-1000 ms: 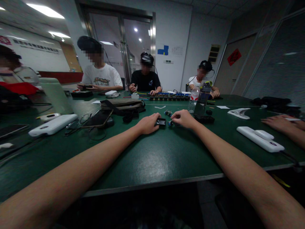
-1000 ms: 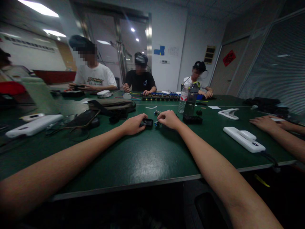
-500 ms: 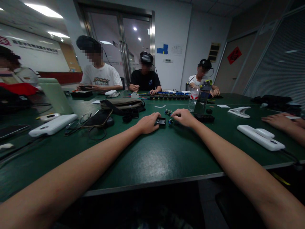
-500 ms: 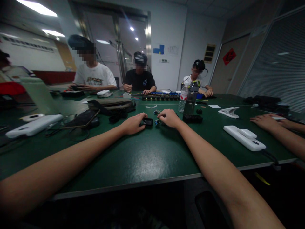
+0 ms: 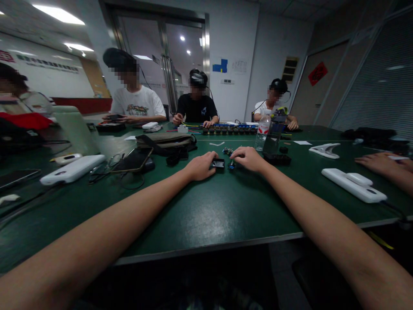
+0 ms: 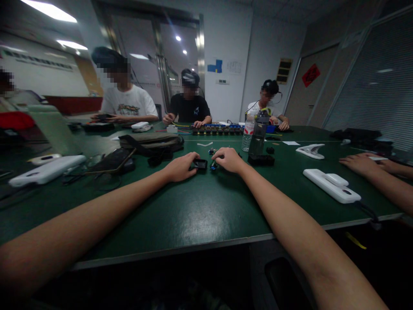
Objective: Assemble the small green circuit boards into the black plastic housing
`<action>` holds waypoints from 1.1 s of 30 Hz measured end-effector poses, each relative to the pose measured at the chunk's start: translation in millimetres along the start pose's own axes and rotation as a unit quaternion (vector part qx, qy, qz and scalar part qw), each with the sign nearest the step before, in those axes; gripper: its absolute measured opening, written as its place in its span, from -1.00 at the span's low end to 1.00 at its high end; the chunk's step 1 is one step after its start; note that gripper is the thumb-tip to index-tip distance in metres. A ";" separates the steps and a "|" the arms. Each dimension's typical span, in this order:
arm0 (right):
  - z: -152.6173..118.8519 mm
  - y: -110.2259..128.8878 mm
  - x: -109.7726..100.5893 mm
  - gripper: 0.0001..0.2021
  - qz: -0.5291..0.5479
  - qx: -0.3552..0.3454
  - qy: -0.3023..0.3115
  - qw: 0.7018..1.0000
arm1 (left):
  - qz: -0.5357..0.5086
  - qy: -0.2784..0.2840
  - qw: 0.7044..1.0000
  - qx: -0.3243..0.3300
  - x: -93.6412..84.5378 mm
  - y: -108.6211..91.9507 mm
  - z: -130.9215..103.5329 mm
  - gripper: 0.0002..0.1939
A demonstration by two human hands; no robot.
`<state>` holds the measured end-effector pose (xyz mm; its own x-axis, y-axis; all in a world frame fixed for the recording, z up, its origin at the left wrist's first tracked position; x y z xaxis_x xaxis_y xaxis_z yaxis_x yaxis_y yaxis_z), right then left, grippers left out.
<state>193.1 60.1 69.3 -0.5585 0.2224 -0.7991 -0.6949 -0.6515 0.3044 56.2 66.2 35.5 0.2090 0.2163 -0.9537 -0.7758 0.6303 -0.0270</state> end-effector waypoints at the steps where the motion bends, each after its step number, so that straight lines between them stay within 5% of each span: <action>1: 0.0 -0.7 0.6 -0.75 -0.005 0.003 0.002 1.000 | -0.001 0.002 1.000 -0.001 0.2 0.1 0.1 -0.60; 33: -1.9 -8.2 -0.7 -0.76 -0.012 0.036 0.003 0.999 | -0.012 0.005 1.000 -0.008 -0.5 0.6 0.2 -0.58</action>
<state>200.0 63.9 66.3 -0.5385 0.2336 -0.8096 -0.7394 -0.5917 0.3211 55.8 66.6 36.0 0.2217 0.1949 -0.9554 -0.7804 0.6230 -0.0540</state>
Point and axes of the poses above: each hand's wrist, its own z-axis towards the middle knuckle, its own x-axis out of the palm, y = z × x, the point moved 10 cm from there along z, towards the middle knuckle, and after that the axes turned 5 degrees about -x, right-handed, at the moved point
